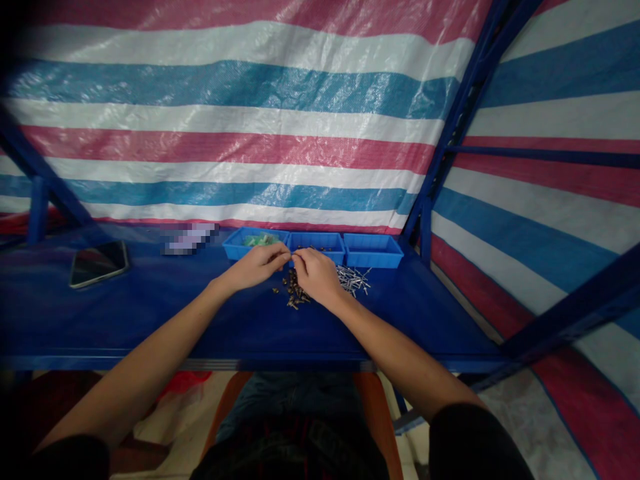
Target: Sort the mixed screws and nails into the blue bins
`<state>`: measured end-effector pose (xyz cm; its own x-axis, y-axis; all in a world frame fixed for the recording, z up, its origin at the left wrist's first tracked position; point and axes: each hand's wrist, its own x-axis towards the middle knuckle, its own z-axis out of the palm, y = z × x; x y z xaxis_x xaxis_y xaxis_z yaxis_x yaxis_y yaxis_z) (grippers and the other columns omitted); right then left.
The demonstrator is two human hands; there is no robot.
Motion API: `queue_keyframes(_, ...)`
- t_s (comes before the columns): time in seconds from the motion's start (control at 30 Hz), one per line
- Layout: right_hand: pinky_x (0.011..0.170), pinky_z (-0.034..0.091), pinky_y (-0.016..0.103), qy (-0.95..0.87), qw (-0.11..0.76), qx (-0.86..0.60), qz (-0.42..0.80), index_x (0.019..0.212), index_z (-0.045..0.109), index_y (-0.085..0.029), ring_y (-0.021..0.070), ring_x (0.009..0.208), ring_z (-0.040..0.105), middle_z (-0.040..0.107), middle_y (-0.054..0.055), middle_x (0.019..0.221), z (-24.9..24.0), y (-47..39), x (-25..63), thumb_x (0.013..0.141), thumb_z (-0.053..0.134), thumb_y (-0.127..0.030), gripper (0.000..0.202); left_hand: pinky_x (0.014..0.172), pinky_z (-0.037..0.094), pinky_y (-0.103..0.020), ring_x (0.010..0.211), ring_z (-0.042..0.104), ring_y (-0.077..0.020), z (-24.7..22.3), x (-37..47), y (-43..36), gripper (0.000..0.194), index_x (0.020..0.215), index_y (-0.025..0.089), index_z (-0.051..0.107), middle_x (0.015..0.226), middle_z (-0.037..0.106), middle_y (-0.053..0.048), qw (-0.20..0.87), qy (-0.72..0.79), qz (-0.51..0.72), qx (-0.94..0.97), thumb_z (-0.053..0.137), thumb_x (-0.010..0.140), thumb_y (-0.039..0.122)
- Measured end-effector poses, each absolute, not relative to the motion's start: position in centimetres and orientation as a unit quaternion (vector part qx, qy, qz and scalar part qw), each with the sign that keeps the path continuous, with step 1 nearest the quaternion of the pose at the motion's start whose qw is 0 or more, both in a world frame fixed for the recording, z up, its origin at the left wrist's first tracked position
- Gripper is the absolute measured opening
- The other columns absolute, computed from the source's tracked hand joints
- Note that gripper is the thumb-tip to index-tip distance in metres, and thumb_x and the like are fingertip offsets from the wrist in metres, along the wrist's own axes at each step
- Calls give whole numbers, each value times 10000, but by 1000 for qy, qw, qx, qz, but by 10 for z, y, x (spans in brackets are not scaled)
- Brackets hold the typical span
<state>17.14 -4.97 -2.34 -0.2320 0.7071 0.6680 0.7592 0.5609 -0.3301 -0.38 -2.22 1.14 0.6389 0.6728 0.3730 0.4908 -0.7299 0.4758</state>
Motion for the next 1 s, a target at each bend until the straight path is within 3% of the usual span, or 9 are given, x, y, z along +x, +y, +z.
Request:
queue_keyframes(0.1, 773, 424, 280, -781, 408, -472, -26, 869, 619, -202, 179, 846, 614, 670, 54, 865, -24, -49, 172, 931, 391, -257, 243, 555, 348, -234, 551, 485, -119, 11, -3, -23, 247, 878, 152, 575, 610, 526, 25, 163, 326, 273, 890, 422, 904, 345)
queue_keyframes(0.33, 655, 411, 258, -782, 431, -451, 10, 993, 572, -184, 142, 630, 539, 557, -21, 665, -23, -49, 174, 845, 522, -281, 184, 576, 351, -243, 564, 513, -118, 11, -3, -21, 305, 695, 155, 515, 617, 558, 5, 128, 340, 275, 890, 351, 922, 276)
queue_keyframes(0.8, 684, 420, 267, -793, 437, -425, -18, 930, 605, -198, 149, 679, 528, 532, -6, 700, -21, -48, 177, 828, 537, -253, 134, 583, 369, -242, 569, 508, -115, 9, -1, -21, 362, 671, 157, 518, 615, 558, -7, 111, 345, 270, 892, 327, 946, 294)
queue_keyframes(1.0, 735, 432, 284, -790, 432, -431, -49, 932, 646, -188, 173, 774, 559, 590, 32, 769, -14, -42, 182, 848, 517, -251, 166, 602, 379, -247, 598, 530, -131, 8, -3, -18, 372, 725, 157, 554, 632, 576, -19, 100, 350, 262, 894, 339, 951, 360)
